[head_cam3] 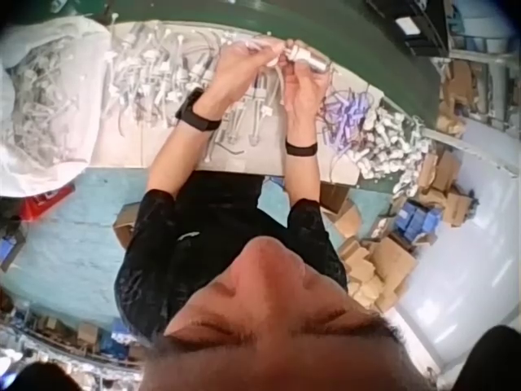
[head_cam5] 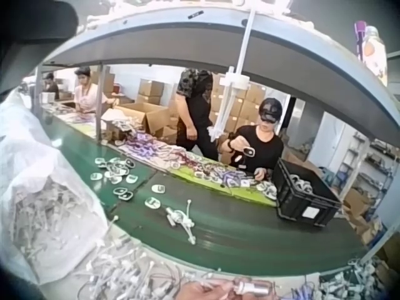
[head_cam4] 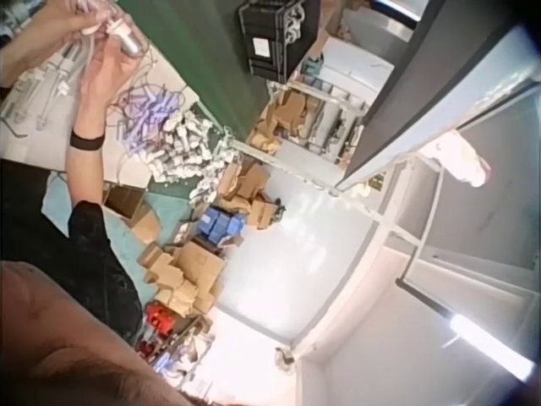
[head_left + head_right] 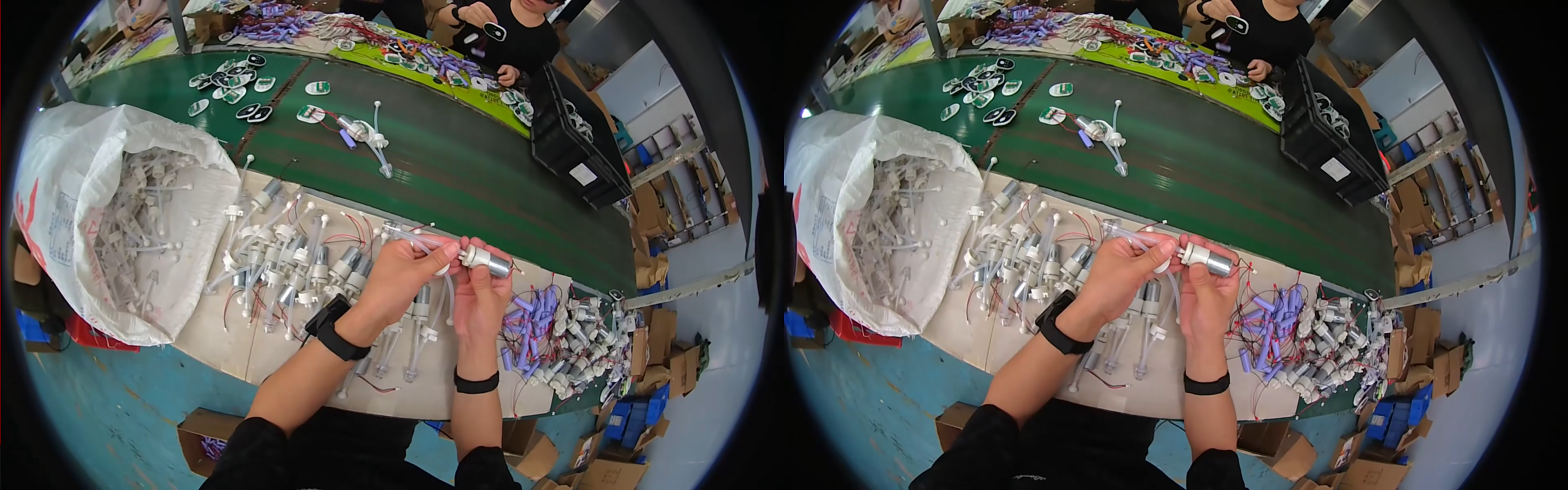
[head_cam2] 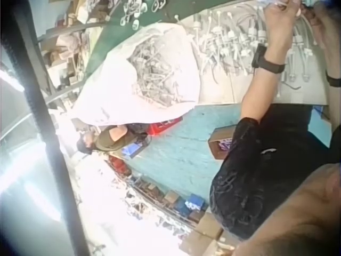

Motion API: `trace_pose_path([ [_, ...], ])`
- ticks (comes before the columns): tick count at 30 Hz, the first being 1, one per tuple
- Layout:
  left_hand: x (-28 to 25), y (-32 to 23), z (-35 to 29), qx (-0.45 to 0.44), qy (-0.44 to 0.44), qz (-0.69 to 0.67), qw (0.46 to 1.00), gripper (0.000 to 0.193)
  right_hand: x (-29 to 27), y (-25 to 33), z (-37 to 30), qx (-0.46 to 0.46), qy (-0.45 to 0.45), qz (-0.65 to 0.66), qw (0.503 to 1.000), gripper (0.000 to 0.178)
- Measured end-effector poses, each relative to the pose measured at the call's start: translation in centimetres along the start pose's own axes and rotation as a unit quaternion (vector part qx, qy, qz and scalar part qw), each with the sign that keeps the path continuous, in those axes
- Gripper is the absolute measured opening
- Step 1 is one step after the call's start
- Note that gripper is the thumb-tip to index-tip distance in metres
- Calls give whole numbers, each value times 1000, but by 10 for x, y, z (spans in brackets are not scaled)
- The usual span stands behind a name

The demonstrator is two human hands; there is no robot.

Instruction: The person picks up a motor and a plastic tube, fits them together, and places the assembly on the table. They then pick up a circuit board and a battery, connect them together, and place the components on the table.

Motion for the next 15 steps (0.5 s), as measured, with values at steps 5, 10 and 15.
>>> trace_pose_path([
  [5, -1, -4, -2, 27, 2, 10, 1000, 20, 4, -2, 1, -7, 26, -28, 999, 36],
  [10, 2, -6, -5, 28, -3, 27, 999, 21, 9, 2, -4, -22, 27, -53, 998, 38],
  [15, 11, -2, -11, 39, -10, 42, 998, 22, 0, 7, 0, -2, 62, -6, 998, 37],
])
Point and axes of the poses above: each hand's wrist, its own z-axis towards the middle knuckle, its own x-axis out of the palm, y = z × x, the point moved 2 cm from there along z, towards the middle knuckle, and after that the axes turned 4 degrees about -z, right-handed, at the moved point
